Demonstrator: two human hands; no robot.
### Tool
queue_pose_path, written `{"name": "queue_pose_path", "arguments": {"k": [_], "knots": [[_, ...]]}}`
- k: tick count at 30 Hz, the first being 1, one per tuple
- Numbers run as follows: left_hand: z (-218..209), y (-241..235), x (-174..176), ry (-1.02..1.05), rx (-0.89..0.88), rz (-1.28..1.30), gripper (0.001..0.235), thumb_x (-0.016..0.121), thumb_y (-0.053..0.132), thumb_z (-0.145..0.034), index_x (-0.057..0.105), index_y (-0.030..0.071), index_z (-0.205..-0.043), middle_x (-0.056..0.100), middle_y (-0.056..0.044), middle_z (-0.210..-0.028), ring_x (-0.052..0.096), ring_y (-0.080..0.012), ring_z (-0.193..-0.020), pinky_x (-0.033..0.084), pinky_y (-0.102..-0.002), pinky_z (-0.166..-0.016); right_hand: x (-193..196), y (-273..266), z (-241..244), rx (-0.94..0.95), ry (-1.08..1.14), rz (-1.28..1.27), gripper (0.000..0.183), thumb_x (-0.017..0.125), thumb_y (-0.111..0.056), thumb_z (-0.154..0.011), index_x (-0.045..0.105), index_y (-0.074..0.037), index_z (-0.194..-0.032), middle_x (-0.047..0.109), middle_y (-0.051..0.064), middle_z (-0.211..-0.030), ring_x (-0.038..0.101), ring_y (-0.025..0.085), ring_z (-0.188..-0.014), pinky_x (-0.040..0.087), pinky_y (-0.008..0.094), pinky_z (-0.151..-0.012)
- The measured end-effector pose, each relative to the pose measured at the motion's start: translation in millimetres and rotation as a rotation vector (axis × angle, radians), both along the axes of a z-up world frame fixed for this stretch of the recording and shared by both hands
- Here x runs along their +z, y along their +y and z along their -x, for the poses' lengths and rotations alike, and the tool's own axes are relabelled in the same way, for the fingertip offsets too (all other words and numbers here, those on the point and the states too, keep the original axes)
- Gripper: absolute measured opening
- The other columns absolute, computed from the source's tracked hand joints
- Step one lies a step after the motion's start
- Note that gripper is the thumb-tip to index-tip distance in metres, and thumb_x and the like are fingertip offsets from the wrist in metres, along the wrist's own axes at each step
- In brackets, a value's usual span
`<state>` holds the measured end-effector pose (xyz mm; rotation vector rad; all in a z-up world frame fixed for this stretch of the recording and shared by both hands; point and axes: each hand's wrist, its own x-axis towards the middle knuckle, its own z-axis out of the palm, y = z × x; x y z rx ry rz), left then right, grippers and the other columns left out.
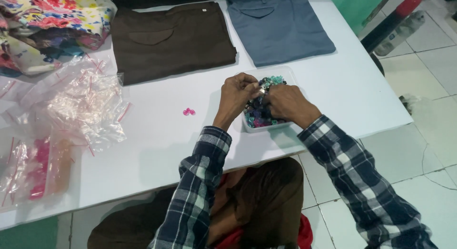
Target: Packaging small pink decorative items into a plastic bag
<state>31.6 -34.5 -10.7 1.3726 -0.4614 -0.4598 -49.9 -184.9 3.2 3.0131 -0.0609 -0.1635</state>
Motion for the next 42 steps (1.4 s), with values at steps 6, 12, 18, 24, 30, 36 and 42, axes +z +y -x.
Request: {"name": "queue_pose_path", "arguments": {"k": [6,12,18,24,30,36,42], "knots": [[-3,-2,-11,-0.054,0.037,-0.018,0.015,0.071,0.006,-0.089,0.073,0.002,-0.103,0.076,-0.018,-0.088,0.076,-0.0196,-0.077,0.068,-0.026,-0.069,-40,-5,-14,0.145,-0.001,-0.001,0.022,0.065,-0.018,-0.069,0.070,-0.008,-0.087,0.073,0.014,-0.083,0.073,0.038,-0.083,0.061,0.053,-0.064],[3,1,0,-0.059,0.001,0.021,0.015,0.071,0.008,-0.089,0.072,0.003,-0.102,0.075,-0.019,-0.088,0.077,-0.0229,-0.077,0.068,-0.028,-0.066,13,-3,1,-0.047,0.096,-0.084,0.029,0.066,-0.025,-0.081,0.079,-0.003,-0.096,0.077,0.018,-0.096,0.074,0.039,-0.096,0.061,0.054,-0.077],[-8,6,-2,-0.224,-0.103,-0.124,0.020,0.076,0.009,-0.082,0.077,0.010,-0.101,0.077,-0.012,-0.087,0.077,-0.0205,-0.074,0.067,-0.029,-0.063,52,-15,25,-0.137,-0.122,-0.746,0.022,0.071,-0.020,-0.090,0.078,-0.011,-0.109,0.072,0.023,-0.105,0.068,0.044,-0.101,0.055,0.054,-0.083],[6,14,13,-0.188,-0.179,-0.160,0.024,0.072,0.003,-0.085,0.077,0.004,-0.108,0.077,-0.020,-0.092,0.077,-0.0243,-0.081,0.066,-0.027,-0.063,32,-23,21,-0.080,-0.197,-1.078,0.018,0.071,-0.016,-0.096,0.077,-0.007,-0.110,0.071,0.017,-0.090,0.064,0.025,-0.087,0.055,0.045,-0.072],[-2,11,-2,-0.206,-0.176,-0.158,0.027,0.079,0.004,-0.080,0.078,0.008,-0.106,0.077,-0.016,-0.090,0.077,-0.0231,-0.077,0.064,-0.023,-0.052,12,-32,16,-0.149,-0.216,-1.232,0.020,0.074,-0.019,-0.095,0.077,-0.004,-0.108,0.069,0.010,-0.074,0.059,0.013,-0.066,0.051,0.025,-0.055],[-7,1,-13,-0.265,-0.134,-0.164,0.029,0.081,0.012,-0.082,0.074,0.002,-0.108,0.075,-0.020,-0.092,0.076,-0.0245,-0.076,0.066,-0.027,-0.051,42,-20,24,-0.158,-0.235,-1.062,0.027,0.069,-0.019,-0.098,0.075,-0.005,-0.120,0.074,0.023,-0.098,0.070,0.033,-0.092,0.053,0.046,-0.075],[0,-1,-22,-0.647,0.016,-0.219,0.017,0.071,0.004,-0.090,0.073,0.003,-0.107,0.074,-0.018,-0.087,0.076,-0.0321,-0.075,0.065,-0.035,-0.058,42,3,25,-0.076,-0.050,-0.224,0.035,0.077,-0.016,-0.082,0.063,-0.001,-0.111,0.072,0.022,-0.097,0.072,0.041,-0.096,0.058,0.053,-0.083]]}}
